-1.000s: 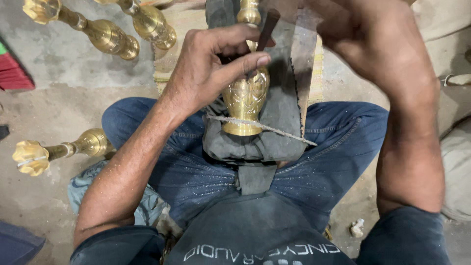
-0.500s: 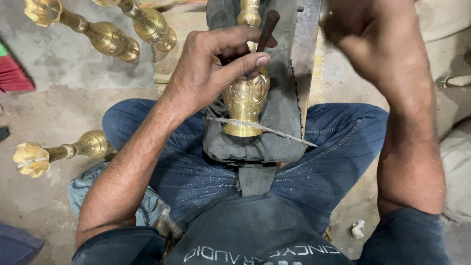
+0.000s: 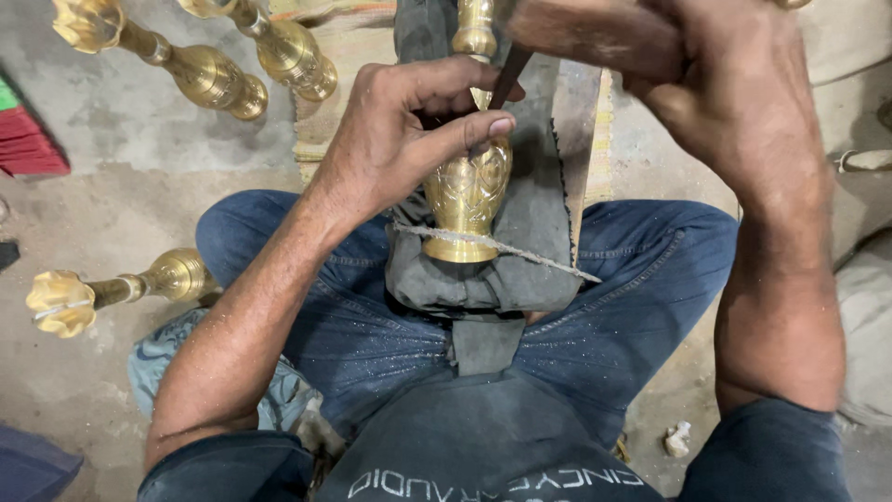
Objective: The person sits cross-legged on the floor with a brass vase held against a padded rest on their lap. They hold a chisel against the vase surface and strike it with a wooden mallet, engraving decorative patterns, repositioning the chisel and rotating the vase as they work.
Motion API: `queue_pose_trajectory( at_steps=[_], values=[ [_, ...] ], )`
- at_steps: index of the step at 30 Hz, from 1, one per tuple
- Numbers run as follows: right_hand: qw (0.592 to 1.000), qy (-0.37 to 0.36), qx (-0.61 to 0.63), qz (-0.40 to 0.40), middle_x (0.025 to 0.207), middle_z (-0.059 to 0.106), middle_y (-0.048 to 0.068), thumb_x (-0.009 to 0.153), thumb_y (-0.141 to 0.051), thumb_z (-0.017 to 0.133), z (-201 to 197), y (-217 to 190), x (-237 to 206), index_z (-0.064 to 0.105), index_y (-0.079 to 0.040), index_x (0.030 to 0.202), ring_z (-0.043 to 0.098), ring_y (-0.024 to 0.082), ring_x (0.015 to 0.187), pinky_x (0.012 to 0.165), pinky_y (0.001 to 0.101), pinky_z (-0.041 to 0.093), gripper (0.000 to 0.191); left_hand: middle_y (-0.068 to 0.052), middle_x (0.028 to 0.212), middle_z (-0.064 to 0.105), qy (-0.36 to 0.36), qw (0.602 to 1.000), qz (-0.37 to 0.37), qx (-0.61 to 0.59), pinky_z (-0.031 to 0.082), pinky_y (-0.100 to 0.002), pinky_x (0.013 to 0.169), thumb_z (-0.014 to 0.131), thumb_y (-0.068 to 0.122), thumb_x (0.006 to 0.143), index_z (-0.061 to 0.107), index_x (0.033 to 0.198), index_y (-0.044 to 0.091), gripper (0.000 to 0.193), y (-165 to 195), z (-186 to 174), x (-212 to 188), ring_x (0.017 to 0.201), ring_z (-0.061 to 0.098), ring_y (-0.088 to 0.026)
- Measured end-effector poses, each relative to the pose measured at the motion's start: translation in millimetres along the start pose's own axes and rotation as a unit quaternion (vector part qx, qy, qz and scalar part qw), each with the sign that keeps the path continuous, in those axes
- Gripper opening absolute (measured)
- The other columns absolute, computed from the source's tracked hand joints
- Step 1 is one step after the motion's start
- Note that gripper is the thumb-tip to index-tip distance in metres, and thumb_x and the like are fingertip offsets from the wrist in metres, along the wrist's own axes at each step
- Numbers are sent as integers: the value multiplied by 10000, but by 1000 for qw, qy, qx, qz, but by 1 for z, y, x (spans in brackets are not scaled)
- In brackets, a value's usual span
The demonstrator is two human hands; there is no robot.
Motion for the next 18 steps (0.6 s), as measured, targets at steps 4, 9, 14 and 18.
queue_pose_trajectory(
  at_steps=[4, 9, 14, 18],
  values=[
    [1000, 0, 4, -24, 819, 606, 169, 1035, 18, 767, -1, -3, -2, 537, 42, 903, 600, 281, 730, 658, 375, 470, 266, -50, 968, 802, 2, 999, 30, -23, 645, -246, 786, 769, 173, 1073, 702, 1300, 22, 281, 0, 1, -1, 894, 781, -86],
    [999, 7, -19, -34, 841, 649, 152, 1022, 42, 760, -2, -6, 0, 602, 36, 967, 652, 241, 767, 687, 361, 500, 168, -41, 886, 789, -5, 999, -17, -32, 642, -233, 715, 730, 183, 1059, 703, 1305, 46, 283, -3, 2, 0, 826, 773, -64],
    [992, 36, -82, -90, 863, 691, 134, 1009, 67, 753, -3, -20, -2, 667, 30, 1030, 703, 201, 803, 717, 347, 531, 97, -43, 915, 799, -8, 999, -5, -35, 618, -244, 727, 747, 175, 1062, 710, 1289, 35, 270, 0, 1, 2, 814, 744, -65],
    [990, -20, -37, -133, 940, 694, 160, 898, 105, 747, 0, -30, 2, 652, 81, 1095, 691, 242, 825, 712, 359, 534, 220, -38, 920, 801, -4, 998, -21, -55, 616, -242, 721, 753, 168, 1058, 718, 1273, 33, 256, 0, 1, 3, 815, 736, -60]
  ],
)
Point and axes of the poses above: each hand's wrist, its own x-axis towards the middle knuckle, its own z-axis out of the palm, y = z × x, the point moved 3 cm from there along x, towards the middle knuckle
